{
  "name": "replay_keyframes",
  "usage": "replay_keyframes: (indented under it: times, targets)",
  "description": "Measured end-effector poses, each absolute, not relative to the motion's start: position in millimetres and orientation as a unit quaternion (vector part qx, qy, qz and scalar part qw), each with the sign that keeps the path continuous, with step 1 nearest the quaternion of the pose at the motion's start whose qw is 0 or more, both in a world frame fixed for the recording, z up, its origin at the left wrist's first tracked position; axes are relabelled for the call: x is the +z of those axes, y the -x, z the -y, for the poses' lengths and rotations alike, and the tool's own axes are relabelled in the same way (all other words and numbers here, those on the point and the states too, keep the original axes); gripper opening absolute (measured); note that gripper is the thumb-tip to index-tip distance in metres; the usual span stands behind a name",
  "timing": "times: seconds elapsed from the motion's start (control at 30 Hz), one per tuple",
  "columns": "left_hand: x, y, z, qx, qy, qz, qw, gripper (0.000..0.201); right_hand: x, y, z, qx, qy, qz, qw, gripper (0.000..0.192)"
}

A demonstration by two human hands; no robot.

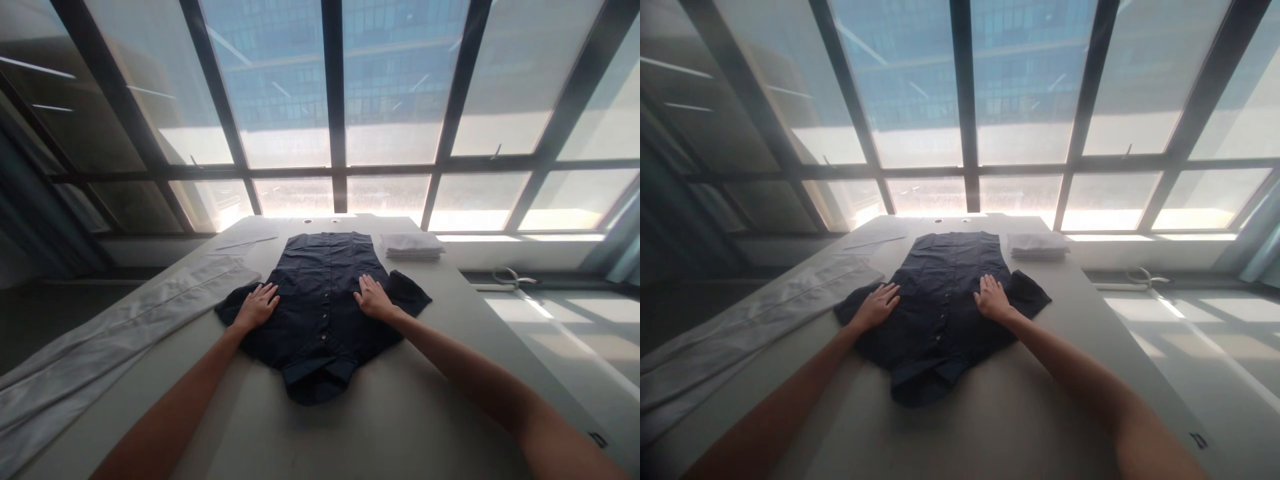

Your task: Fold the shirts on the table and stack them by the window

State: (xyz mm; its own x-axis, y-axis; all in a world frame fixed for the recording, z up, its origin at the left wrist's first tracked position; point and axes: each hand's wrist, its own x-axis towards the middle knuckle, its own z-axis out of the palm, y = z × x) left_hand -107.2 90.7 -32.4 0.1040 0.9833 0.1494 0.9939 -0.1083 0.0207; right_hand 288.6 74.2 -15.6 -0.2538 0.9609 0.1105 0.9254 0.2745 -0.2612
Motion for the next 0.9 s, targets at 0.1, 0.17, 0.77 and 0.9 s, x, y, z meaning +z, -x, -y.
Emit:
replay_keyframes:
  times: [0.1,0.17,0.77,0.9]
  targets:
    - [-31,106,-89,-0.061,0.739,0.67,0.037,0.056,-32,-305,-82,0.065,0.649,0.751,0.1,0.074]
    - [-30,105,-88,-0.062,0.739,0.67,0.031,0.055,-37,-325,-86,0.048,0.67,0.735,0.093,0.076]
    - [-20,76,-58,-0.017,0.726,0.688,0.018,0.063,-50,-396,-100,0.002,0.693,0.716,0.086,0.069]
    - [-8,47,-46,-0.063,0.74,0.665,0.081,0.056,-48,-401,-97,-0.02,0.687,0.721,0.093,0.066]
